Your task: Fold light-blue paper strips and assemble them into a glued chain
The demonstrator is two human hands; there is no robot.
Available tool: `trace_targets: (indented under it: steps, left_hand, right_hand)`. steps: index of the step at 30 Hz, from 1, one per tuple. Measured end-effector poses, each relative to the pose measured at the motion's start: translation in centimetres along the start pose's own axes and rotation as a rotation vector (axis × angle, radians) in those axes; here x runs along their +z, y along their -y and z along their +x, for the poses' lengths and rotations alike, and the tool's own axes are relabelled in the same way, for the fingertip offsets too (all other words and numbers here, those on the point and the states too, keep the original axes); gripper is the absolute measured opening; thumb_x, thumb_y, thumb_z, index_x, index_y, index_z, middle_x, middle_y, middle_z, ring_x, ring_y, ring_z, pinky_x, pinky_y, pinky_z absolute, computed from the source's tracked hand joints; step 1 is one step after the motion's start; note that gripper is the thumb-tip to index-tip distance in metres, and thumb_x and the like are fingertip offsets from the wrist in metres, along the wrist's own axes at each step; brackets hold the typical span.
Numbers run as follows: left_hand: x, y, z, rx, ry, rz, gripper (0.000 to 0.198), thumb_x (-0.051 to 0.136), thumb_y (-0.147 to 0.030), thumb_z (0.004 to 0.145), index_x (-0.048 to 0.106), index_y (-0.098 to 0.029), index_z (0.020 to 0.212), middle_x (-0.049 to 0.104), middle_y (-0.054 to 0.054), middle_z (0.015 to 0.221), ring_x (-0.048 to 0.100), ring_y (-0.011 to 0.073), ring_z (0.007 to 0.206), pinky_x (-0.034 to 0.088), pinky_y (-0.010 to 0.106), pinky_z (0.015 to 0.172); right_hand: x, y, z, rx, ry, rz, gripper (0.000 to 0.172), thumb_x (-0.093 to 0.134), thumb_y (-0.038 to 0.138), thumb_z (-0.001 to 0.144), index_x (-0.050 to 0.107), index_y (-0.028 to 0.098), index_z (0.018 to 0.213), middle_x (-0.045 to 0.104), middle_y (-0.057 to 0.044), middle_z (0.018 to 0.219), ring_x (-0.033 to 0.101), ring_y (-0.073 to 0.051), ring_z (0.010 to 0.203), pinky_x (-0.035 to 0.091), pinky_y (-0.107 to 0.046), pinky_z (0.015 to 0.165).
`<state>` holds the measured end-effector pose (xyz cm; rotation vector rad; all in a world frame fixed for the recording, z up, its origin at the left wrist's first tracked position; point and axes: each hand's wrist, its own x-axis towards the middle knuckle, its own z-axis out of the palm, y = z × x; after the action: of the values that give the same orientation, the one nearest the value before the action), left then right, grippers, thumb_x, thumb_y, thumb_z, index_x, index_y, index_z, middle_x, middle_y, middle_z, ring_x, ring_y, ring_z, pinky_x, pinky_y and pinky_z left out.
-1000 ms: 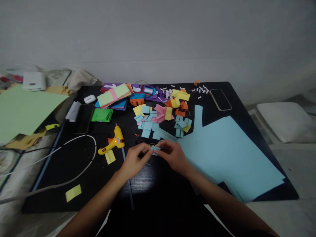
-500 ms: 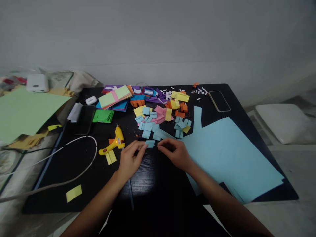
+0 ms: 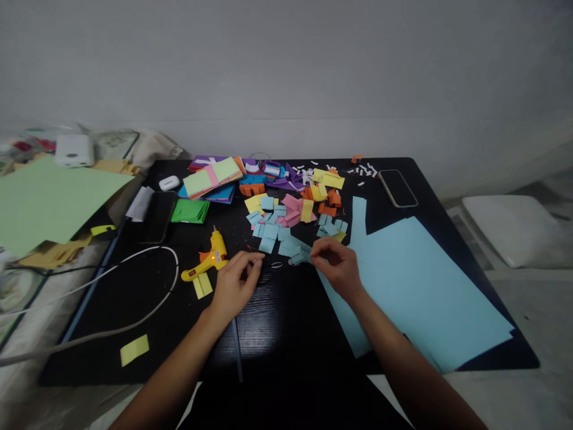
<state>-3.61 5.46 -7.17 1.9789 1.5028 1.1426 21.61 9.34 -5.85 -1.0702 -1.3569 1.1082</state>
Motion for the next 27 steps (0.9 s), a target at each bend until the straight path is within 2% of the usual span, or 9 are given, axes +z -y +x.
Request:
trace_targets:
  steps: [3, 6, 9, 12, 17, 21, 24, 27]
  left_hand:
    - [0.6, -0.7, -0.4, 0.07, 0.051, -0.032, 0.014, 0.06, -0.019, 0.102, 0.073, -0.018, 0.109, 0.065, -0.001, 0.08, 0.058, 0.0107, 0.064, 0.048, 0.022, 0.06]
    - [0.9, -1.8, -0.8, 0.131, 0.088, -0.091, 0.016, 0.063, -0.018, 0.101, 0.071, -0.019, 0.115, 0.066, 0.001, 0.086, 0.062, 0.0123, 0.073, 0.052, 0.023, 0.066]
    - [1.1, -2.9, -1.1, 0.163, 0.155, -0.156, 0.028, 0.071, -0.021, 0.098, 0.066, -0.02, 0.125, 0.069, 0.005, 0.1, 0.067, 0.0149, 0.085, 0.056, 0.026, 0.074]
    - [1.3, -3.4, -1.3, 0.179, 0.21, -0.19, 0.032, 0.072, -0.021, 0.097, 0.064, -0.02, 0.129, 0.07, 0.006, 0.104, 0.068, 0.0168, 0.091, 0.058, 0.028, 0.079]
    - [1.5, -2.9, -1.6, 0.164, 0.278, -0.265, 0.022, 0.069, -0.021, 0.098, 0.066, -0.021, 0.121, 0.071, 0.006, 0.101, 0.068, 0.0171, 0.091, 0.056, 0.028, 0.081]
    - [1.5, -3.1, -1.9, 0.138, 0.293, -0.326, 0.002, 0.068, -0.02, 0.096, 0.067, -0.019, 0.096, 0.068, 0.002, 0.083, 0.062, 0.0142, 0.072, 0.049, 0.025, 0.067]
    - [1.1, -3.4, -1.8, 0.088, 0.293, -0.401, 0.005, 0.065, -0.019, 0.094, 0.067, -0.018, 0.09, 0.064, 0.0, 0.075, 0.058, 0.0129, 0.066, 0.046, 0.023, 0.062]
    - [0.9, -3.6, -1.7, 0.065, 0.312, -0.473, 0.008, 0.063, -0.02, 0.097, 0.069, -0.017, 0.093, 0.067, 0.002, 0.077, 0.062, 0.0133, 0.069, 0.048, 0.023, 0.064]
  right_hand:
    - [-0.5, 0.6, 0.0, 0.058, 0.037, 0.12, 0.008, 0.069, 0.013, 0.078, 0.068, 0.021, 0.076, 0.061, 0.001, 0.08, 0.06, -0.013, 0.065, 0.05, -0.028, 0.061]
    - [-0.3, 1.5, -0.6, 0.064, 0.165, 0.186, 0.008, 0.067, 0.013, 0.081, 0.068, 0.021, 0.079, 0.059, 0.001, 0.082, 0.057, -0.012, 0.062, 0.047, -0.027, 0.058]
    - [0.4, 2.6, -1.7, -0.03, 0.318, 0.053, 0.008, 0.07, 0.014, 0.087, 0.074, 0.021, 0.083, 0.062, -0.001, 0.083, 0.058, -0.014, 0.07, 0.044, -0.028, 0.063]
    - [1.2, 3.2, -2.7, -0.056, 0.395, -0.05, 0.008, 0.072, 0.018, 0.091, 0.077, 0.021, 0.085, 0.058, 0.002, 0.072, 0.054, -0.013, 0.067, 0.041, -0.027, 0.064]
    - [1.8, 3.4, -3.5, -0.04, 0.461, -0.115, 0.009, 0.07, 0.021, 0.093, 0.079, 0.021, 0.093, 0.059, 0.002, 0.071, 0.054, -0.013, 0.065, 0.042, -0.027, 0.064]
    - [2.1, 3.3, -3.8, -0.068, 0.481, -0.165, 0.012, 0.067, 0.022, 0.094, 0.079, 0.02, 0.095, 0.061, 0.001, 0.072, 0.055, -0.012, 0.064, 0.04, -0.026, 0.062]
    - [2.2, 3.1, -4.0, -0.051, 0.419, -0.219, 0.007, 0.072, 0.024, 0.092, 0.078, 0.02, 0.092, 0.053, 0.005, 0.064, 0.048, -0.011, 0.058, 0.037, -0.024, 0.058]
    - [2.1, 2.9, -3.9, -0.015, 0.377, -0.263, 0.006, 0.078, 0.025, 0.088, 0.074, 0.02, 0.087, 0.047, 0.008, 0.059, 0.044, -0.01, 0.054, 0.036, -0.024, 0.056]
